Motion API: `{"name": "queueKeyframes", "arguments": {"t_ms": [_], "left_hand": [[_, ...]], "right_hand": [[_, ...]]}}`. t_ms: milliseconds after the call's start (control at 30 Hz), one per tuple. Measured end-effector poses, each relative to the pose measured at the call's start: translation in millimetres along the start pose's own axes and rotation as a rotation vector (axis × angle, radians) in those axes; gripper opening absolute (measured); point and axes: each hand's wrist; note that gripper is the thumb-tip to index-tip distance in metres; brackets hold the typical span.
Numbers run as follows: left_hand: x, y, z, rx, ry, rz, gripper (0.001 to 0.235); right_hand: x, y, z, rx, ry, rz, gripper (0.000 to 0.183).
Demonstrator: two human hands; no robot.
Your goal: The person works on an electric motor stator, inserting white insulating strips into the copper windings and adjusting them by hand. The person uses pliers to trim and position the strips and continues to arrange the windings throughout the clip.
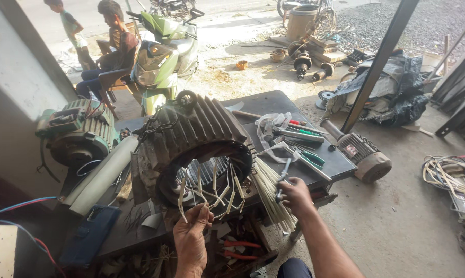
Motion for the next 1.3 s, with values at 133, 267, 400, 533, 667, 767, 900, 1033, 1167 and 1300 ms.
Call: {"name": "queueKeyframes", "arguments": {"t_ms": [133, 267, 400, 533, 667, 767, 900, 1033, 1167, 1300], "left_hand": [[-2.7, 2.8, -6.1, -0.020, 0.007, 0.031, 0.015], [-5.5, 1.2, -7.5, -0.049, -0.003, 0.027, 0.016], [-3.3, 1.1, -8.9, -0.106, 0.004, 0.025, 0.014], [-7.3, 2.1, -6.1, -0.095, 0.052, 0.018, 0.014], [-6.7, -0.9, -8.3, -0.110, 0.063, -0.022, 0.015], [-5.1, -3.4, -10.6, -0.119, 0.078, -0.040, 0.015], [-4.1, -4.9, -15.0, -0.138, 0.106, -0.044, 0.013], [-8.3, -0.1, -14.4, -0.264, 0.061, -0.013, 0.012], [-11.7, 3.1, -15.0, -0.295, 0.011, 0.001, 0.013], [-11.1, 3.6, -18.7, -0.314, 0.001, -0.019, 0.012]], "right_hand": [[-14.6, -34.5, -39.2, 0.285, -0.116, 0.109, 0.083], [-70.3, -55.4, -100.3, 0.102, -0.310, 0.367, 0.090], [-110.4, -65.7, -128.7, -0.086, -0.324, 0.608, 0.089], [-120.4, -50.7, -112.9, -0.559, -0.354, 0.712, 0.090], [-143.0, -24.8, -72.6, -0.649, -0.259, 0.667, 0.080], [-156.3, -13.8, -38.2, -0.699, -0.321, 0.666, 0.083], [-166.1, -7.8, -16.8, -0.941, -0.465, 0.505, 0.093], [-161.6, -9.7, -16.6, -0.898, -0.403, 0.569, 0.095], [-152.0, -8.5, -20.8, -0.817, -0.495, 0.661, 0.091], [-146.1, -5.2, -20.7, -0.821, -0.518, 0.686, 0.065]]}}
Point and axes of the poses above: each hand's wrist, its own x-axis towards the middle knuckle, its own y-axis out of the palm, z = x × y, and after that the axes turned 8 degrees about y, right-handed
